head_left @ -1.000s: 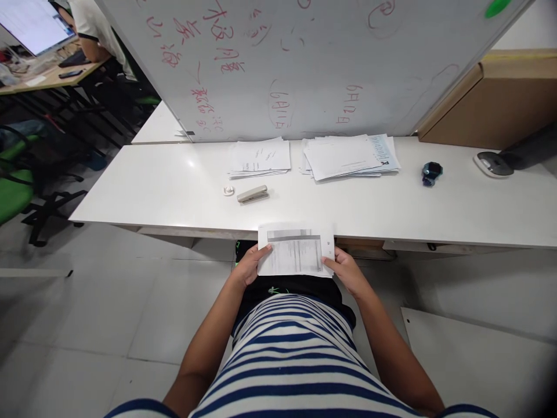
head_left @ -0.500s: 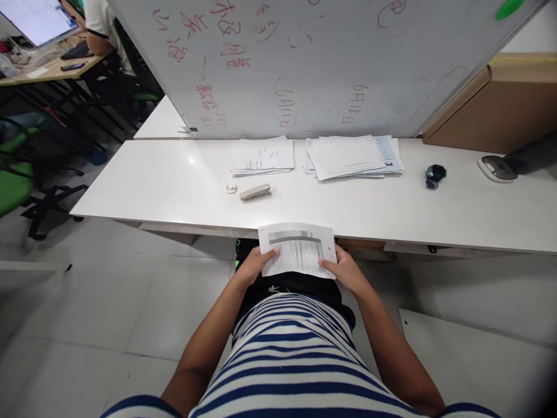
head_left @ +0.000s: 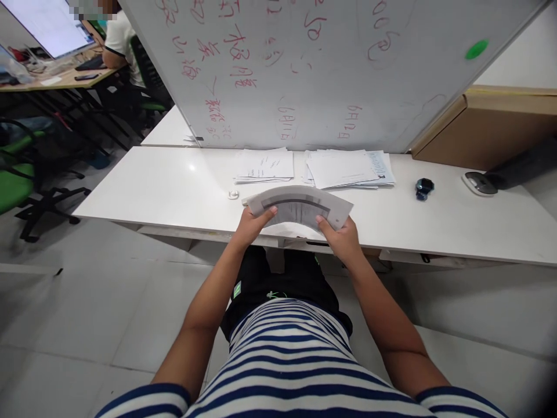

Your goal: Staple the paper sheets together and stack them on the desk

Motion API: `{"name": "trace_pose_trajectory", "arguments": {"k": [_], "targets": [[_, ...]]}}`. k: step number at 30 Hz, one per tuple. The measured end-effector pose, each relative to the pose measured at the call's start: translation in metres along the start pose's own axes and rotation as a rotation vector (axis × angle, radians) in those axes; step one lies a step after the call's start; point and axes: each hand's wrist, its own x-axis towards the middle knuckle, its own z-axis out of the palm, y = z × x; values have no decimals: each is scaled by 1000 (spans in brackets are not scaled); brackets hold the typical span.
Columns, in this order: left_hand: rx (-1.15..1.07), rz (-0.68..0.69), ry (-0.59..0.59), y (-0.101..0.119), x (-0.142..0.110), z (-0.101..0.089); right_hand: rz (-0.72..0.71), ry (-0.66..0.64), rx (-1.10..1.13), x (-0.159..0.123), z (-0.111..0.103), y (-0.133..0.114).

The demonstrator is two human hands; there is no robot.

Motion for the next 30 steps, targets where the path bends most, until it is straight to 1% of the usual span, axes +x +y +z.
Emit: {"name": "trace_pose_trajectory", "arguments": {"k": [3,5,7,9,11,14,18,22,24,27,30], "targets": [[57,-76,20,-19,10,2,34,-39,-3,10,11,14],[92,-111,24,-28,10,5,3,-25,-14,15,11,23],[116,-90,32,-32,6,9,-56,30,-20,18,7,29],[138,-53,31,-33,1,14,-69,61,4,19,4,32],[169,-68,29,-36,-1,18,-38,35,48,18,5,34],[203,-131,46,-44,-4,22,30,-7,67,13,12,40],[240,-113,50,-56,-10,22,120,57,36,5,15,52],[286,-148,69,-53,-19,20,165,68,-44,-5,7,55],[273,-196,59,-46,-23,17,159,46,-77,-12,1,51],[139,-350,-43,-35,-30,10,168,-18,-58,-24,-11,44],[-87,-548,-131,-28,-37,3,320,-158,46,-34,-21,45]]}}
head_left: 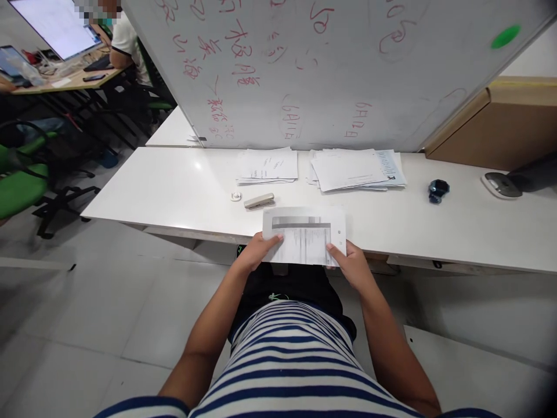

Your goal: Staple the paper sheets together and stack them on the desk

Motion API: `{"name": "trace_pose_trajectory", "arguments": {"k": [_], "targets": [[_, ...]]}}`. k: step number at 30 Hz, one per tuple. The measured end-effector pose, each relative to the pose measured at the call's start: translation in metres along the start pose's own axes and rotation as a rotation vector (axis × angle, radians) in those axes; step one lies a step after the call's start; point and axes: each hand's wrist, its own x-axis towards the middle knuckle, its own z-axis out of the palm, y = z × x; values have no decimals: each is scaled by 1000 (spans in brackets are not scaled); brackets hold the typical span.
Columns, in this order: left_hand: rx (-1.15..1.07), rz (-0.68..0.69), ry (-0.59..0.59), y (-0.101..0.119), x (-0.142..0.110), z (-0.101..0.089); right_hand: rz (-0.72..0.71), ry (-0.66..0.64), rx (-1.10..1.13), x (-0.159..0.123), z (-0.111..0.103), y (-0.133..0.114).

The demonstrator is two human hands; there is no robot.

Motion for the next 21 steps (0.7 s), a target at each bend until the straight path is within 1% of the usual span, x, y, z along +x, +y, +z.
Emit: {"name": "trace_pose_trajectory", "arguments": {"k": [2,5,10,15,17,18,21], "targets": [[-110,-85,-40,-3,-3,-3,98,-73,47,-3,-4,8],[-175,-144,-67,-14,-2,-5,160,-86,95,-5,-7,20],[-208,-166,-110,-28,1,-5,222,-67,190,-9,-6,26],[-170,-167,-105,-31,1,-1,232,-63,201,-10,-5,27],[-56,-154,-82,-25,-3,-3,232,-60,206,-10,-5,28],[51,-136,-77,-18,-7,-5,233,-57,211,-10,-5,28],[493,-35,-33,12,-17,-17,234,-35,230,-11,-6,28]]}}
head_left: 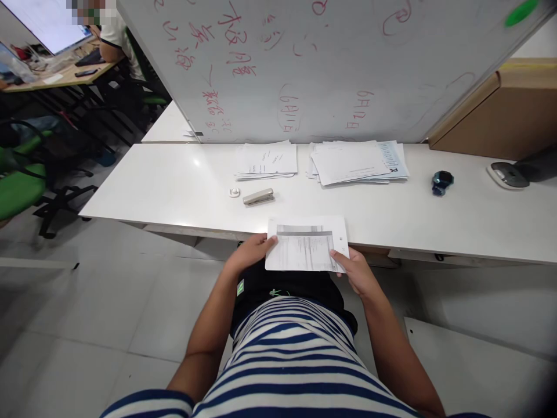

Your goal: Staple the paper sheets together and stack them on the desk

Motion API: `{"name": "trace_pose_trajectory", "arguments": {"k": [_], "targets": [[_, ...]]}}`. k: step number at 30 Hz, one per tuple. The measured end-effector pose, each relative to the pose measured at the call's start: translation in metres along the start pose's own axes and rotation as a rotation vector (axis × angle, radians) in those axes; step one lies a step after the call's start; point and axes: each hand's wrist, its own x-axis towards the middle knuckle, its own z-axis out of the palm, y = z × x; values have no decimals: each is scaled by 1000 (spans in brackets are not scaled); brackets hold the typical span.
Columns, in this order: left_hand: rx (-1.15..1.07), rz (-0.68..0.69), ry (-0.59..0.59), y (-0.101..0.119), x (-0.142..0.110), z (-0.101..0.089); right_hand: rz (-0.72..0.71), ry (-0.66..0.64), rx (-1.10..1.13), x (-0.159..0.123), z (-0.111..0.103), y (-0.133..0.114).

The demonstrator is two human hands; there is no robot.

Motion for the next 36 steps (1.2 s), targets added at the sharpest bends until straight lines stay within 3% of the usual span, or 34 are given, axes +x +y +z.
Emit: {"name": "trace_pose_trajectory", "arguments": {"k": [3,5,8,12,19,26,36], "targets": [[311,98,321,26,3,-26,-15,34,27,-2,-1,-2],[487,240,488,38,19,-36,-32,64,54,-3,0,-3],[796,386,569,41,57,-38,-74,114,103,-1,3,-3],[971,318,531,29,95,-33,-87,158,122,2,7,-6],[897,405,462,22,98,-38,-112,131,49,7,11,-16],[798,406,477,18,94,-35,-112,103,35,17,24,-7],[485,286,690,35,111,-31,-105,118,9,19,20,-7]]}}
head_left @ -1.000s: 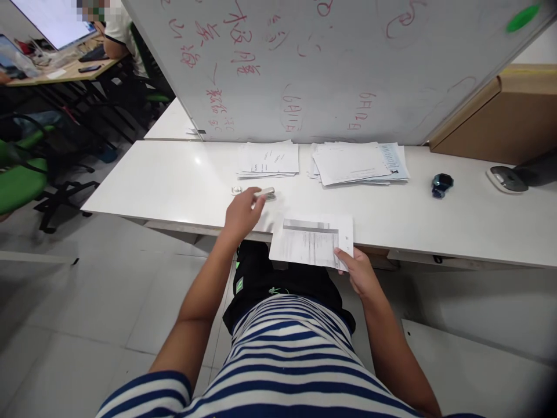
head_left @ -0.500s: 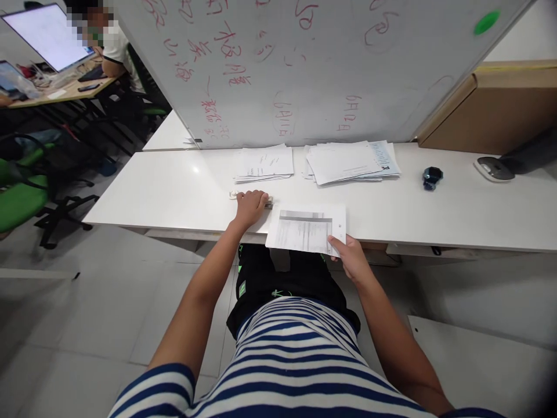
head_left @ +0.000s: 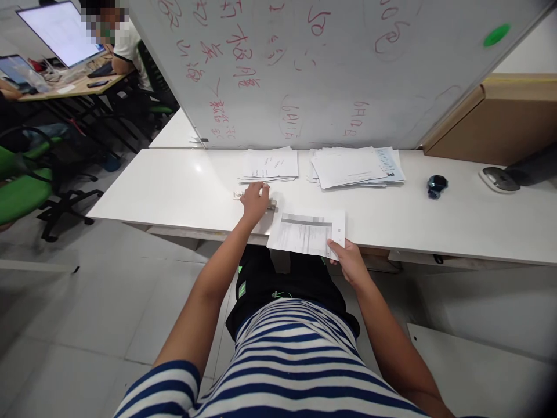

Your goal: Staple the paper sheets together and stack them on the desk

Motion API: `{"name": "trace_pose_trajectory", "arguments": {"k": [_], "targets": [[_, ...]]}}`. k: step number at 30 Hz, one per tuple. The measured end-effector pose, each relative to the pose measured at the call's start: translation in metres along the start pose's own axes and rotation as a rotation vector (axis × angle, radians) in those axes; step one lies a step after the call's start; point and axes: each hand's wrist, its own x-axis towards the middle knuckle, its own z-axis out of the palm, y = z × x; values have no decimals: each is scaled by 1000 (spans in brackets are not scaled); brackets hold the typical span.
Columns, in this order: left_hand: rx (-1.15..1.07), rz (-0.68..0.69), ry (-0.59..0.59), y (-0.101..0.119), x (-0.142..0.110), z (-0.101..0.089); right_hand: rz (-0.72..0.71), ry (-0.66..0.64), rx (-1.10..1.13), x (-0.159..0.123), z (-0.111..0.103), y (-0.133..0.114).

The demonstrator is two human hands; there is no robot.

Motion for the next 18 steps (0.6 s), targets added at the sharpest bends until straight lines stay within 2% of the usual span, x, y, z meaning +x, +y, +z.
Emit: {"name": "trace_pose_trajectory", "arguments": {"k": [7,18], "targets": [[137,36,-37,4,24,12,5,-17,0,3,4,-3],[279,37,-116,-3,26,25,-4,-39,18,3,5,-4]]}}
